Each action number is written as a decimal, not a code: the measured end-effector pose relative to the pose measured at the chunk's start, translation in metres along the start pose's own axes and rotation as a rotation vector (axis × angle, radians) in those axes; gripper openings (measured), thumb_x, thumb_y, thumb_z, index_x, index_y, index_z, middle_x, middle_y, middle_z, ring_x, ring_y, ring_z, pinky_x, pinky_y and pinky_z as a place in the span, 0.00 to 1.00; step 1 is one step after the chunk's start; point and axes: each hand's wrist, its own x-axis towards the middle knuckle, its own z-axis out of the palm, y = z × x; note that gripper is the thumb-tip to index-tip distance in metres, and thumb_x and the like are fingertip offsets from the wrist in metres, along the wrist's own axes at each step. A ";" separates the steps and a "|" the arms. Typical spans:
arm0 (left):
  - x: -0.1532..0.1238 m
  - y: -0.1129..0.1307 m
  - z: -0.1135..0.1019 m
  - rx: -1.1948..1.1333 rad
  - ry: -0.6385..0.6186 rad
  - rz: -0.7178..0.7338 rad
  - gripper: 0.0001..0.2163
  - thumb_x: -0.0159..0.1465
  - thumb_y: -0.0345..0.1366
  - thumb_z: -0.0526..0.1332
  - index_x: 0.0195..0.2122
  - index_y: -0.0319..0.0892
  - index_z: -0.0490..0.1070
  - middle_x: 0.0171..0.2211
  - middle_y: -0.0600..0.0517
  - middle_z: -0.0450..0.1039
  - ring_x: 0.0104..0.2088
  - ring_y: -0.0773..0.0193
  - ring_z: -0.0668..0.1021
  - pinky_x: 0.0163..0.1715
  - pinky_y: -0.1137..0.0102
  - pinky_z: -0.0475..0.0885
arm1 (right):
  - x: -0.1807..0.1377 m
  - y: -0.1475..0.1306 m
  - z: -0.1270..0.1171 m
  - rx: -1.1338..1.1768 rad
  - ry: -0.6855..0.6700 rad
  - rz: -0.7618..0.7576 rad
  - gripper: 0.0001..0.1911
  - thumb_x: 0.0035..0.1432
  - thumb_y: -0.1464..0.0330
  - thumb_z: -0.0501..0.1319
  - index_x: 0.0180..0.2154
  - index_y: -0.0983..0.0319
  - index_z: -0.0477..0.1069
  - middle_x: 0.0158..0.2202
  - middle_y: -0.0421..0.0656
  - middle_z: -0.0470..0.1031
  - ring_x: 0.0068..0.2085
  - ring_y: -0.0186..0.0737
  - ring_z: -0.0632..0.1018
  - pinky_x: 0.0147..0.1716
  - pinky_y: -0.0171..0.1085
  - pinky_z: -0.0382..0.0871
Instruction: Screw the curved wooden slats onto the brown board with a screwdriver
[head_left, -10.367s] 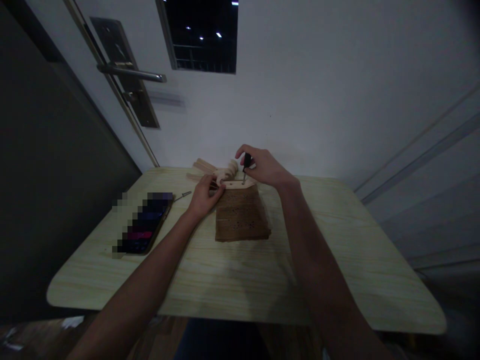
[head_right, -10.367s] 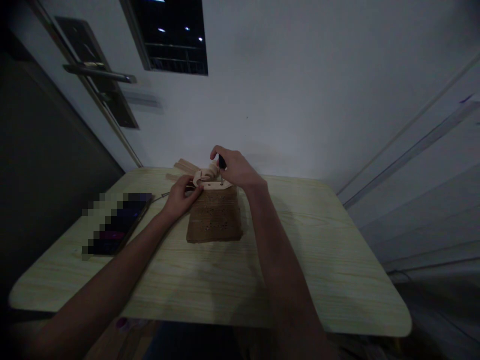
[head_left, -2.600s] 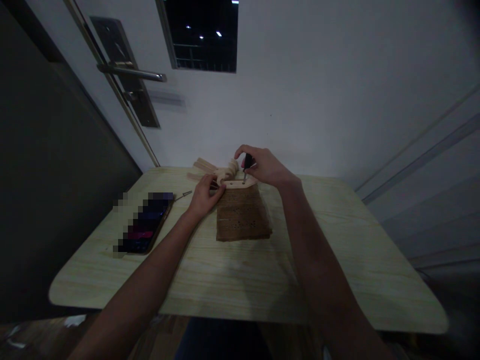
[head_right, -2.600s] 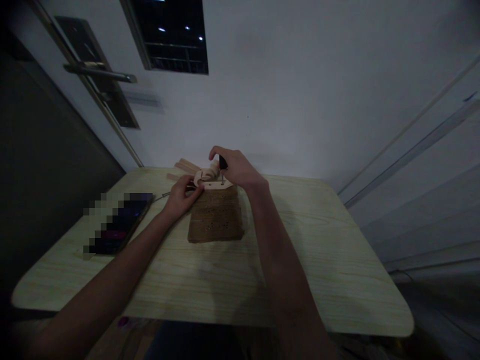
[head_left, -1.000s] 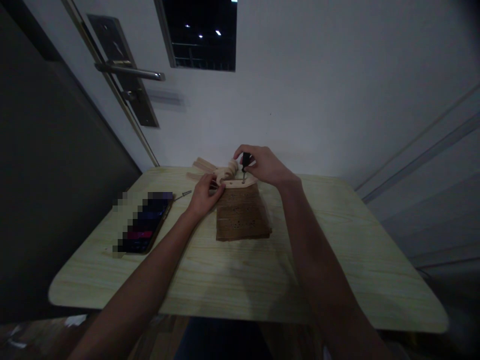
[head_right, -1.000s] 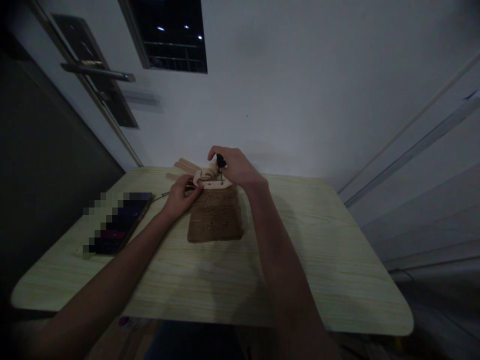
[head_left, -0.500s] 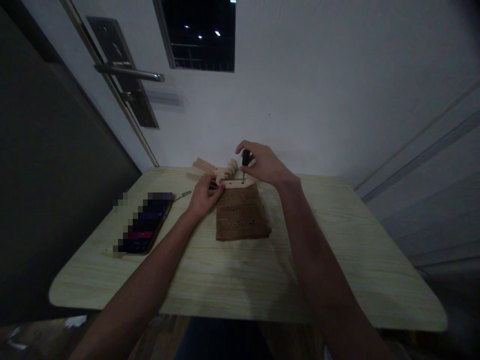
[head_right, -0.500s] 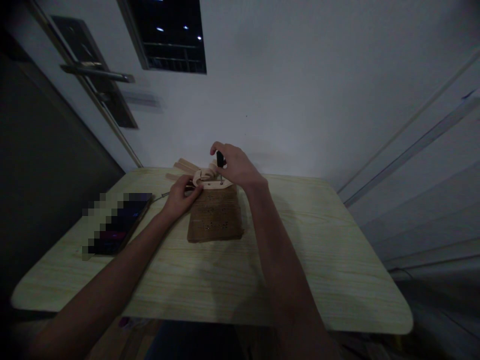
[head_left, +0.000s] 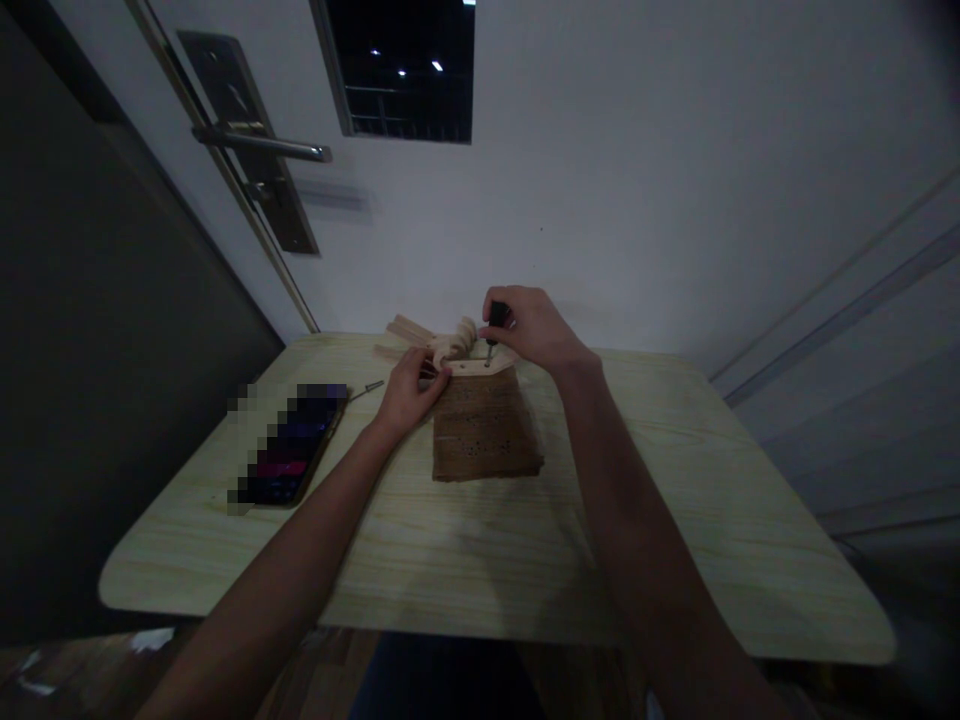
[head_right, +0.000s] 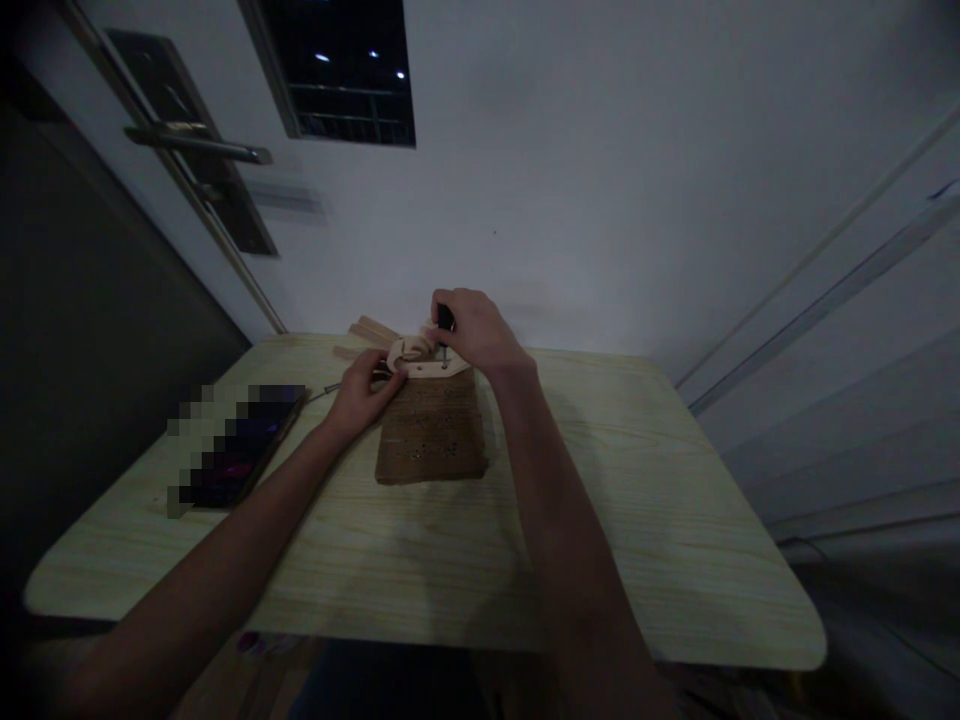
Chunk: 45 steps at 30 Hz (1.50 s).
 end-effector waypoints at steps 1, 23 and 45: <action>0.000 -0.001 0.000 -0.007 0.000 -0.001 0.14 0.64 0.48 0.59 0.40 0.41 0.67 0.37 0.48 0.71 0.36 0.60 0.78 0.38 0.62 0.78 | 0.000 0.000 0.001 -0.004 0.004 0.003 0.07 0.52 0.71 0.68 0.31 0.62 0.70 0.30 0.41 0.71 0.33 0.37 0.68 0.37 0.38 0.60; 0.000 -0.001 0.000 -0.002 0.004 0.010 0.14 0.64 0.48 0.59 0.40 0.42 0.67 0.38 0.48 0.71 0.36 0.61 0.78 0.37 0.64 0.78 | -0.001 -0.005 -0.005 0.074 -0.005 -0.013 0.06 0.49 0.76 0.66 0.30 0.62 0.72 0.29 0.40 0.73 0.31 0.35 0.72 0.36 0.37 0.65; 0.000 0.000 0.000 -0.007 0.005 0.000 0.14 0.64 0.48 0.59 0.39 0.42 0.67 0.37 0.49 0.71 0.35 0.61 0.78 0.39 0.63 0.78 | -0.003 -0.002 -0.008 0.223 0.031 -0.036 0.12 0.53 0.75 0.58 0.40 0.62 0.74 0.38 0.43 0.77 0.38 0.37 0.75 0.40 0.39 0.70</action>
